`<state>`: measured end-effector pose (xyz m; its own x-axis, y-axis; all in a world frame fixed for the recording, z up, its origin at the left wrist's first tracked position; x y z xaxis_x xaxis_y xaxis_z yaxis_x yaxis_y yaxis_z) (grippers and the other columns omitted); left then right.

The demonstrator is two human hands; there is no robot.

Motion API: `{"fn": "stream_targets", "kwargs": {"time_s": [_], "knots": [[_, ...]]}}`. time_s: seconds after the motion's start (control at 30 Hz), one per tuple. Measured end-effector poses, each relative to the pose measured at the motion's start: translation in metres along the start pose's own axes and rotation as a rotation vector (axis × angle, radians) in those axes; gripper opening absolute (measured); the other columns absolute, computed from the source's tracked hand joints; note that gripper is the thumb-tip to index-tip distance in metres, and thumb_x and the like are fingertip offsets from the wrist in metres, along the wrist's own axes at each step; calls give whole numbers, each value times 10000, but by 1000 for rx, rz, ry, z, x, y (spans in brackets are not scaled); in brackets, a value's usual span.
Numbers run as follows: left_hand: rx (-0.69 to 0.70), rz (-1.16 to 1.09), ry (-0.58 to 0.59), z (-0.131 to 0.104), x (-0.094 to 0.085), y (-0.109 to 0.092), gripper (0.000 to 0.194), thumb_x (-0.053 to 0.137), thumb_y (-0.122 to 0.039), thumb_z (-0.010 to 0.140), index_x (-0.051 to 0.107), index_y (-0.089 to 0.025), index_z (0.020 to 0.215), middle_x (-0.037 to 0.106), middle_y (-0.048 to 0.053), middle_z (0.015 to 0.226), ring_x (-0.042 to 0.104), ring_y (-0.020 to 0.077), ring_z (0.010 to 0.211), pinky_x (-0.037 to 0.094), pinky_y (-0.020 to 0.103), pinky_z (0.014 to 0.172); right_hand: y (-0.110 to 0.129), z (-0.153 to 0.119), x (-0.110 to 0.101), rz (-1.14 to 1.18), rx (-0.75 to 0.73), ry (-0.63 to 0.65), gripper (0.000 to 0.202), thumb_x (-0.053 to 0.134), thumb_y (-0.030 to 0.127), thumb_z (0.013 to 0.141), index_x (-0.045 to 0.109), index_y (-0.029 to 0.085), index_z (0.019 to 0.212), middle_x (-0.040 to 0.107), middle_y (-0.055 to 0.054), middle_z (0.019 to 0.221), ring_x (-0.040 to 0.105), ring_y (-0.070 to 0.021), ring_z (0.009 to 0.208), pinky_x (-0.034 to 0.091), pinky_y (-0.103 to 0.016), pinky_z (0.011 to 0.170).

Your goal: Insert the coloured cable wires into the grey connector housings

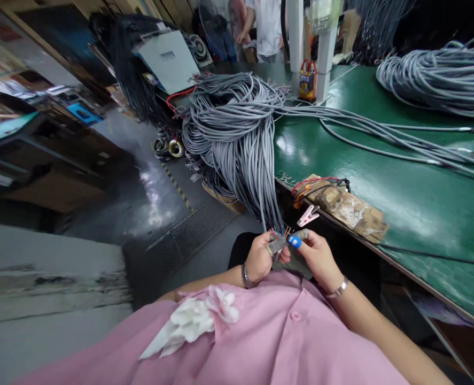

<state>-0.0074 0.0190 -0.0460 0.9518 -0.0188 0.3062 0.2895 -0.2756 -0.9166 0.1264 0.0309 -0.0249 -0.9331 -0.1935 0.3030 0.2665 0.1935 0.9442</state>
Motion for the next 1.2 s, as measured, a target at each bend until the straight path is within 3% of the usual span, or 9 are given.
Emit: {"fn": "stream_targets", "kwargs": {"time_s": [0.43,0.8,1.03,1.2], "knots": [[15,29,40,-1,3,-1,308,654,-416,764,590,-121,704,645,39,586,594,135,460,475,243,465,8,2,8,21,-13,5,192,710,354,747,608,192,735,580,7,571,499,-123,519,421,-277,521],[50,-33,-54,6,2,1,279,639,-392,765,574,-129,697,625,23,564,552,114,415,418,214,397,-10,3,20,329,40,30,143,644,319,817,572,202,774,542,27,565,476,-116,500,410,-279,515],[44,-74,-120,8,-6,-6,268,647,-394,746,540,-153,695,592,-14,519,488,83,352,315,175,336,-27,5,-16,345,37,-95,219,616,400,833,645,184,812,568,-12,748,491,-111,633,441,-245,590],[25,-85,-42,7,-5,-13,255,658,-364,734,543,-147,662,574,-13,486,448,72,325,287,173,317,-32,14,-41,366,90,-146,417,492,560,857,672,184,871,580,-36,781,496,-123,633,449,-248,567]]}}
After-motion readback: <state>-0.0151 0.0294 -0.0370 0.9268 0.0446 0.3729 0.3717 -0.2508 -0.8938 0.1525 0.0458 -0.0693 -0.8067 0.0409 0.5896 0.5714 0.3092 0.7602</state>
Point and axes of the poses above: each hand's wrist, its own z-axis towards the middle knuckle, its own x-axis out of the palm, y = z × x, the point moved 4 cm from there along z, towards the middle knuckle
